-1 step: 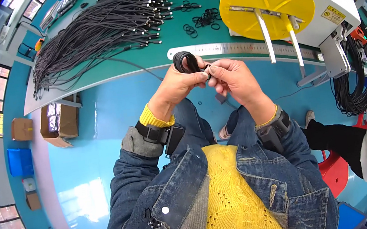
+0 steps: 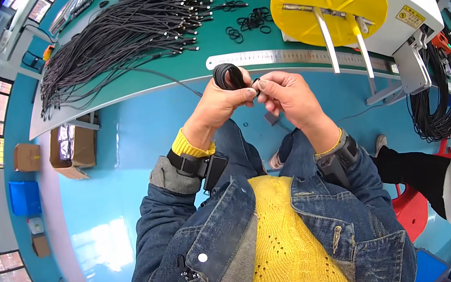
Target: The person picks up a cable from a pile, winds it around the spindles of a machine, and removes the coiled cable. They then pick up a tie, wrap it around the coiled cable, and secure it by hand.
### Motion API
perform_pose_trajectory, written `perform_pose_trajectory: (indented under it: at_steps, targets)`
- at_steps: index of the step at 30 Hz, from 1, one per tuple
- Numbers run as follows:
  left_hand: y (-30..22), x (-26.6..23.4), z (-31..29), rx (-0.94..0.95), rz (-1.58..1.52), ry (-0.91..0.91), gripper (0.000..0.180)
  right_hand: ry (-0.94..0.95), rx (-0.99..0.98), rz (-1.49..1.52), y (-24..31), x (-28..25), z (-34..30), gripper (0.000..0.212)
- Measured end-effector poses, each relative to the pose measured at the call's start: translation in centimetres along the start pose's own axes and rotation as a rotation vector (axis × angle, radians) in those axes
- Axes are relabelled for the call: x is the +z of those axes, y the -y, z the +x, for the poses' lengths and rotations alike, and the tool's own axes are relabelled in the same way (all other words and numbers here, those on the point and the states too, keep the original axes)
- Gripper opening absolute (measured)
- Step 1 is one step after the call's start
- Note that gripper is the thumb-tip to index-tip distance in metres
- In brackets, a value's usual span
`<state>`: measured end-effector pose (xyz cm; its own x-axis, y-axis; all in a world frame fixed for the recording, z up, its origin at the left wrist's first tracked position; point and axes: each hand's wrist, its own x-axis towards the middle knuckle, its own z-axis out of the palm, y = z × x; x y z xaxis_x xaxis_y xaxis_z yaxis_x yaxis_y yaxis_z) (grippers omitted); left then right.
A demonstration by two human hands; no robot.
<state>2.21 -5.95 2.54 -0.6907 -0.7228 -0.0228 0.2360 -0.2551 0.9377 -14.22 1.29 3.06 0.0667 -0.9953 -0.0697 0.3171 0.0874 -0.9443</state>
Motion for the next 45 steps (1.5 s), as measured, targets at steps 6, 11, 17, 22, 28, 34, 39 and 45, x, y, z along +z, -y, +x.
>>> perform_pose_trajectory:
  at_steps: [6, 11, 17, 22, 28, 34, 39, 45]
  targets:
    - [1.9, -0.5, -1.9, -0.109, -0.201, 0.012, 0.014, 0.004, 0.014, 0.433, -0.9, 1.5, -2.9, 0.015]
    - [1.7, 1.1, -2.7, -0.316, -0.171, 0.049, 0.015, 0.061, -0.031, -0.001, -0.8, -0.2, -4.2, 0.016]
    - [1.8, 1.8, -2.9, -0.463, 0.043, 0.194, 0.014, 0.105, 0.061, -0.776, 3.1, -0.8, -3.8, 0.036]
    - [2.7, 2.2, -2.7, -0.637, 0.171, 0.351, 0.015, 0.391, -0.251, -1.166, 2.9, -0.6, -2.9, 0.046]
    - [1.0, 2.2, -3.7, -0.524, 0.146, 0.245, 0.020, 0.236, 0.072, -0.413, -1.7, -0.9, -3.1, 0.030]
    - [1.3, 2.6, -4.2, -0.451, 0.179, 0.084, 0.029, -0.110, 0.282, -0.063, -2.4, -2.0, -3.5, 0.022]
    - [1.5, 3.2, -4.4, -0.364, 0.528, 0.201, 0.042, -0.055, 0.034, -0.641, -0.6, 0.5, -2.6, 0.035]
    - [2.3, 2.2, -5.0, -0.372, 0.162, 0.379, 0.047, 0.023, -0.147, -1.056, -0.6, 0.8, -2.2, 0.042]
